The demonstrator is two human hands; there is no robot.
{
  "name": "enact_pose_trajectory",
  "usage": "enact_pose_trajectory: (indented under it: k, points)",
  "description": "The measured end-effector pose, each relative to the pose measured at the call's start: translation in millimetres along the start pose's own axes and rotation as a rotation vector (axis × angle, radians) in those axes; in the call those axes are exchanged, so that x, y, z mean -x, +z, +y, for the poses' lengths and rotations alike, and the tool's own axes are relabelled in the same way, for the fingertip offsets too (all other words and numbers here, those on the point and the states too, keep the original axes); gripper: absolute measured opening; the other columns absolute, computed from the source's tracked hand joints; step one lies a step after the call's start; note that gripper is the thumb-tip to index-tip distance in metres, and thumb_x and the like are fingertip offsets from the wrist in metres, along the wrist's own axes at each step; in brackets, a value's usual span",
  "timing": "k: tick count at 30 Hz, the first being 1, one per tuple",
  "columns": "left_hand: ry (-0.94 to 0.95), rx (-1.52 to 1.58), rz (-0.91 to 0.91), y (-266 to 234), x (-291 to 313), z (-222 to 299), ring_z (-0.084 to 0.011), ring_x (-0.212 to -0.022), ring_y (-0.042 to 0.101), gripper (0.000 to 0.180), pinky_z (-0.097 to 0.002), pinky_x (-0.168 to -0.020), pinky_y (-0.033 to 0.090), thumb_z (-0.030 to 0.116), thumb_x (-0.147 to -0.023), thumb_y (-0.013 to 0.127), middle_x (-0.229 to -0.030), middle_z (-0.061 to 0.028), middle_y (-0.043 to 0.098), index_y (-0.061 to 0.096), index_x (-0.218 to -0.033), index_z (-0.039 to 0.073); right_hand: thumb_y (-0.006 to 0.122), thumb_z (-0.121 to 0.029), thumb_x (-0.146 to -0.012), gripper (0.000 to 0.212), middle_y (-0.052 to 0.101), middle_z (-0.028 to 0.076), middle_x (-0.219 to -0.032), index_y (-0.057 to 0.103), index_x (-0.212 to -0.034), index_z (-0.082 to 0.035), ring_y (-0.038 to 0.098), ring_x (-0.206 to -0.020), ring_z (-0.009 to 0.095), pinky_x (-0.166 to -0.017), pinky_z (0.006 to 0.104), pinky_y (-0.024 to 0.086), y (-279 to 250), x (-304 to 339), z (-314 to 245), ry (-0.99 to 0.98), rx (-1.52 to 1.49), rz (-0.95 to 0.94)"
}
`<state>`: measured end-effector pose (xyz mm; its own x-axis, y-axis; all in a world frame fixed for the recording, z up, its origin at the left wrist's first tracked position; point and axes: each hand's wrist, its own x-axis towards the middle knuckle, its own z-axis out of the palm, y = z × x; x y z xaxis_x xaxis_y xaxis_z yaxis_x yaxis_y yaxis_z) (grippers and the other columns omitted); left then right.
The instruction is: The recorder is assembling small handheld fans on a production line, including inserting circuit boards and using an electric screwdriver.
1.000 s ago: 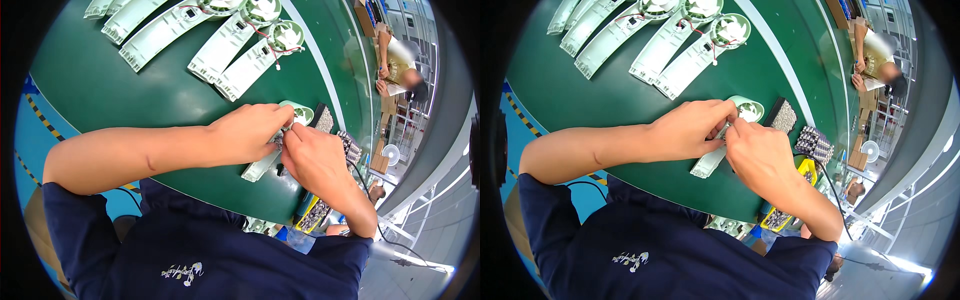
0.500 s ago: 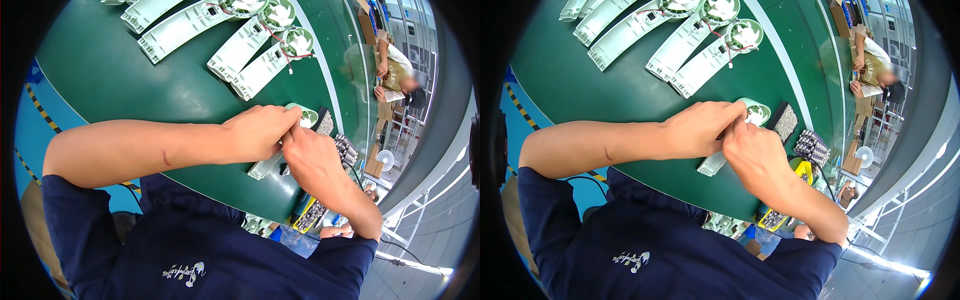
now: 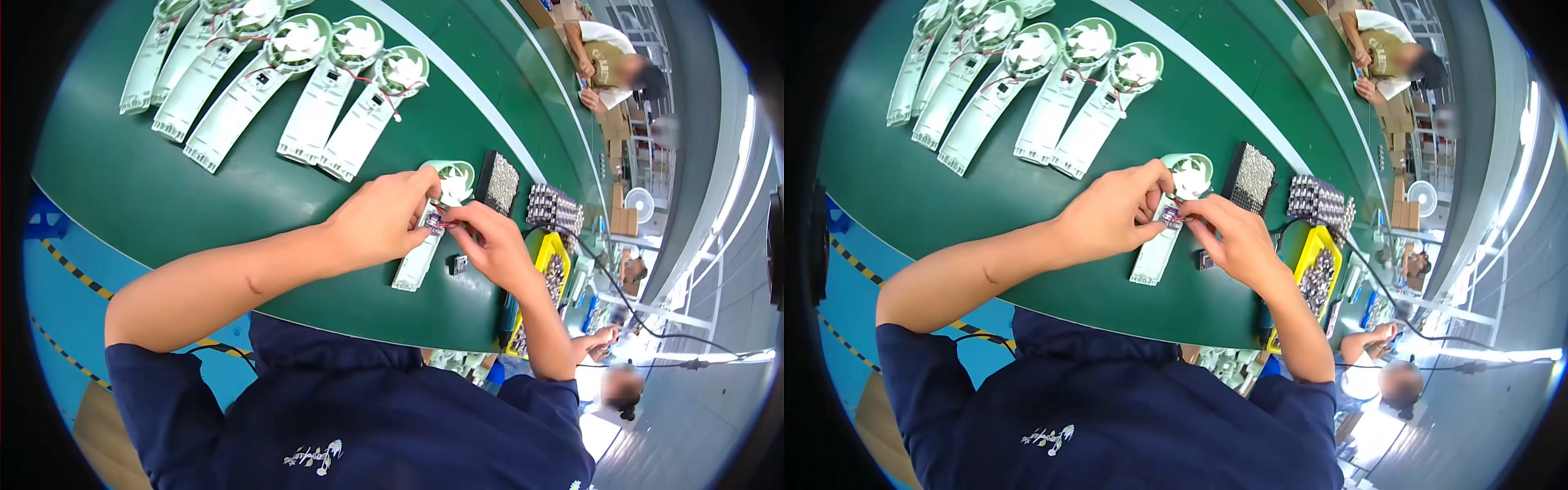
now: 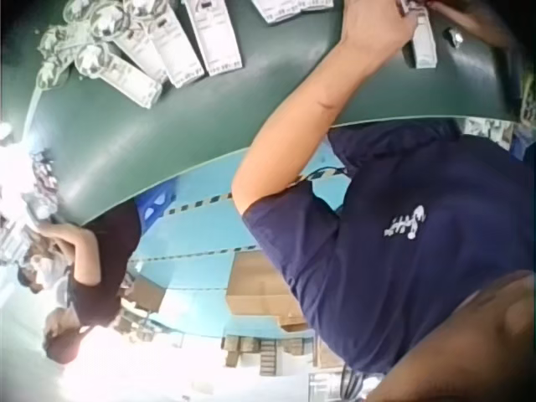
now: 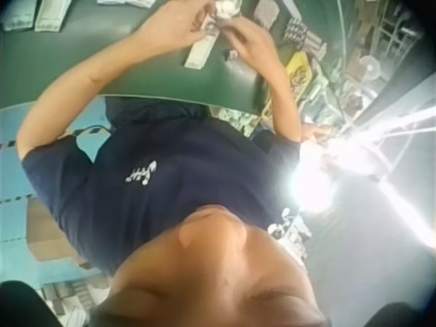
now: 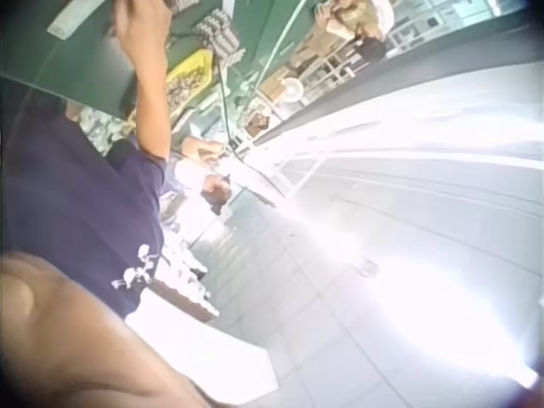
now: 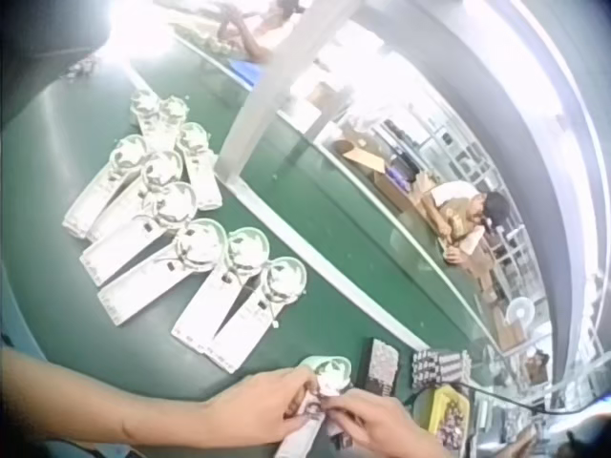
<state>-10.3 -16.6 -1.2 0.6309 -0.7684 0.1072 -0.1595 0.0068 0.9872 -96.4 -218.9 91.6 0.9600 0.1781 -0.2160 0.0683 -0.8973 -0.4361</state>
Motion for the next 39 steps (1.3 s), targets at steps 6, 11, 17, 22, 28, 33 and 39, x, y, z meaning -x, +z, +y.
enact_pose_trajectory:
  k: [6,11,17,22,28,33,39]
  points:
    - [0.015,0.152,0.021,-7,3,5,-0.0246,-0.072,0.068,0.041,-0.0367,-0.065,0.057,0.01,-0.087,0.077,-0.083,-0.011,0.061,0.052,-0.118,0.002,0.07,0.004,-0.091,0.016,0.07,0.008,-0.094,0.074,-0.104,-0.003,0.066,-0.078,0.016,-0.065,0.0259,0.049,3,-8,15,-0.065,-0.2,0.147]
    - [-0.078,0.224,0.141,-17,7,19,-0.0128,-0.076,0.063,0.032,-0.0294,-0.066,0.054,0.018,-0.099,0.071,-0.088,-0.0058,0.061,0.054,-0.12,0.0,0.066,0.005,-0.092,0.016,0.071,0.012,-0.096,0.073,-0.106,-0.001,0.068,-0.082,0.019,-0.072,0.0306,0.053,-49,-62,45,-0.247,0.022,0.407]
    - [0.008,0.114,0.104,-7,5,14,-0.0104,-0.067,0.062,0.018,-0.0264,-0.061,0.052,0.011,-0.099,0.071,-0.078,-0.0037,0.064,0.062,-0.108,-0.001,0.064,-0.004,-0.096,0.013,0.071,0.015,-0.101,0.072,-0.107,-0.004,0.07,-0.088,0.034,-0.076,0.0389,0.055,-88,-218,160,-0.229,0.349,0.758]
    - [0.158,-0.028,0.129,-11,6,14,-0.0148,-0.064,0.063,0.01,-0.029,-0.059,0.051,0.002,-0.092,0.072,-0.078,-0.0065,0.066,0.068,-0.101,0.001,0.061,-0.015,-0.099,0.013,0.07,0.014,-0.103,0.072,-0.101,-0.008,0.068,-0.097,0.037,-0.082,0.0429,0.056,-71,-281,249,-0.016,0.227,0.91]
    - [0.415,-0.802,0.368,-80,-14,70,-0.0377,-0.113,0.057,0.055,-0.049,-0.099,0.043,0.013,-0.075,0.076,-0.122,-0.0165,0.06,0.065,-0.128,0.005,0.065,0.0,-0.093,0.066,0.054,0.014,-0.136,0.043,-0.155,-0.011,0.067,-0.097,0.018,-0.082,0.0308,0.053,-94,-142,144,0.052,-0.194,0.838]
    - [0.123,-1.184,0.175,-106,-12,72,-0.0305,-0.109,0.053,0.062,-0.049,-0.099,0.037,0.018,-0.076,0.086,-0.108,-0.0077,0.059,0.068,-0.135,0.013,0.065,-0.001,-0.094,0.038,0.064,0.015,-0.12,0.062,-0.132,0.002,0.068,-0.085,0.02,-0.081,0.0307,0.053,-80,60,59,-0.178,-0.23,0.697]
    - [0.219,-1.158,-0.013,-89,-43,51,-0.0286,-0.094,0.059,0.021,-0.0445,-0.101,0.036,0.006,-0.087,0.074,-0.093,-0.0086,0.065,0.075,-0.109,0.004,0.058,-0.005,-0.106,0.019,0.071,0.009,-0.098,0.069,-0.119,0.003,0.064,-0.076,0.01,-0.069,0.0213,0.051,-17,219,99,0.491,-0.388,1.134]
